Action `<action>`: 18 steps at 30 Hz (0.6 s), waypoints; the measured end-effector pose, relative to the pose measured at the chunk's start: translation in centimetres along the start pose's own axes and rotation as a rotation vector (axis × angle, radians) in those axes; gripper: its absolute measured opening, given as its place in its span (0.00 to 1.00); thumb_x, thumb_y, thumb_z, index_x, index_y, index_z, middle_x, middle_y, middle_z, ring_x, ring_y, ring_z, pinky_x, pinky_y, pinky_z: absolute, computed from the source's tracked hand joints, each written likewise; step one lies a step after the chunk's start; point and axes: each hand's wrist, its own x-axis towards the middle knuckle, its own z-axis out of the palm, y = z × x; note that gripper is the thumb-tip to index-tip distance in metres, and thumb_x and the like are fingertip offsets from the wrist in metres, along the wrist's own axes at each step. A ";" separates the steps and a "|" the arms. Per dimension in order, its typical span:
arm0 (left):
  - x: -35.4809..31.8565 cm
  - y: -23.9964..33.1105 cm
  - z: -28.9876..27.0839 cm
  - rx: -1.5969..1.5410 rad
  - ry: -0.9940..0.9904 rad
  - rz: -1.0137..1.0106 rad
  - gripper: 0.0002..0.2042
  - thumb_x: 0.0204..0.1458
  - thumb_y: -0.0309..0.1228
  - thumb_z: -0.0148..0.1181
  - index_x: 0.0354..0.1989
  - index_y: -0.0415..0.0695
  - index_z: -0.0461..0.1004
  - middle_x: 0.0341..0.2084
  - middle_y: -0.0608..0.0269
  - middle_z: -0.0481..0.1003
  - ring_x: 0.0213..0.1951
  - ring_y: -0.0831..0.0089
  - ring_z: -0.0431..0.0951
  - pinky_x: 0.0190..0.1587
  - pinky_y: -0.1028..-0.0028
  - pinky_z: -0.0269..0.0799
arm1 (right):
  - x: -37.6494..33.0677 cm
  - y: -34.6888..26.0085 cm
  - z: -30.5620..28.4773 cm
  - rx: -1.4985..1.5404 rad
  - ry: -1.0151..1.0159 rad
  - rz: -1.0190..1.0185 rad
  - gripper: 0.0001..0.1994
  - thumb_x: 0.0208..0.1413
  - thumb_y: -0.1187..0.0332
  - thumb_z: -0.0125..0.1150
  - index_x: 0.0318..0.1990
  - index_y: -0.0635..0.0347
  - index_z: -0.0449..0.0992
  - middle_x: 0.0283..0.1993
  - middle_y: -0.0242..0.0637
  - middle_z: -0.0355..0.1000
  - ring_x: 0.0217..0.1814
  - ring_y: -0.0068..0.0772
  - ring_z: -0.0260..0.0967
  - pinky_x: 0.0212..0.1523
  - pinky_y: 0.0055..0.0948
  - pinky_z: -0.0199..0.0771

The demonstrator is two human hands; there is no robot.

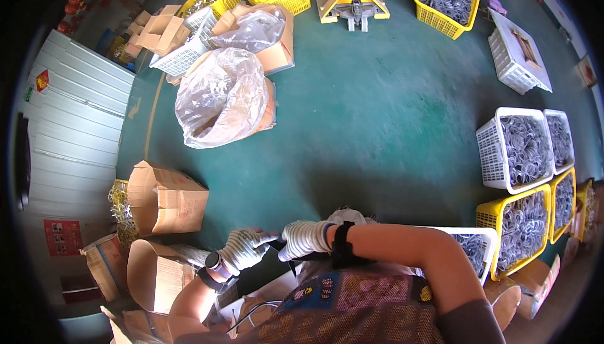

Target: Move baskets filled with metal ring components using a manual pallet jack through a warehouse and production facility.

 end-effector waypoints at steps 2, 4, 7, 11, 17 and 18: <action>-0.4 0.1 0.0 -0.090 -0.019 -0.010 0.14 0.45 0.31 0.53 0.42 0.54 0.74 0.27 0.59 0.76 0.30 0.60 0.76 0.32 0.64 0.73 | -1.5 -0.8 -0.8 -0.042 -0.007 0.024 0.22 0.45 0.54 0.62 0.40 0.64 0.76 0.35 0.46 0.75 0.39 0.45 0.72 0.43 0.37 0.69; -0.6 -0.1 -0.2 -0.101 -0.030 -0.029 0.12 0.47 0.31 0.52 0.41 0.54 0.75 0.27 0.60 0.76 0.30 0.59 0.76 0.32 0.63 0.73 | -3.4 -2.2 -2.6 -0.062 -0.152 0.144 0.25 0.49 0.47 0.56 0.48 0.55 0.73 0.42 0.41 0.74 0.49 0.45 0.69 0.52 0.39 0.64; -0.4 -0.8 -0.4 -0.208 -0.052 0.016 0.11 0.49 0.33 0.51 0.40 0.54 0.75 0.27 0.61 0.76 0.32 0.58 0.76 0.33 0.64 0.72 | -3.2 -1.1 -2.4 -0.061 -0.165 0.098 0.24 0.48 0.46 0.55 0.47 0.52 0.74 0.42 0.39 0.74 0.48 0.44 0.69 0.50 0.38 0.65; 0.1 -2.1 -1.4 -0.236 -0.132 0.052 0.11 0.49 0.31 0.53 0.41 0.53 0.76 0.31 0.59 0.77 0.32 0.59 0.77 0.34 0.67 0.73 | -3.5 -1.3 -2.8 -0.036 -0.123 0.037 0.23 0.49 0.48 0.55 0.45 0.54 0.75 0.39 0.40 0.74 0.45 0.44 0.70 0.47 0.37 0.66; -0.1 -3.8 0.3 -0.676 -0.196 0.027 0.11 0.47 0.26 0.58 0.40 0.46 0.77 0.31 0.56 0.77 0.30 0.67 0.77 0.35 0.73 0.72 | -4.8 2.1 -2.7 -0.115 -0.103 -0.035 0.22 0.48 0.52 0.56 0.42 0.62 0.75 0.36 0.48 0.74 0.42 0.48 0.71 0.43 0.38 0.68; 0.3 -4.2 -0.3 -0.693 -0.225 0.000 0.11 0.47 0.25 0.58 0.41 0.45 0.76 0.33 0.55 0.77 0.31 0.68 0.78 0.37 0.73 0.72 | -4.8 2.0 -3.0 -0.188 -0.097 -0.041 0.22 0.47 0.53 0.57 0.42 0.64 0.75 0.36 0.49 0.74 0.41 0.49 0.71 0.43 0.39 0.68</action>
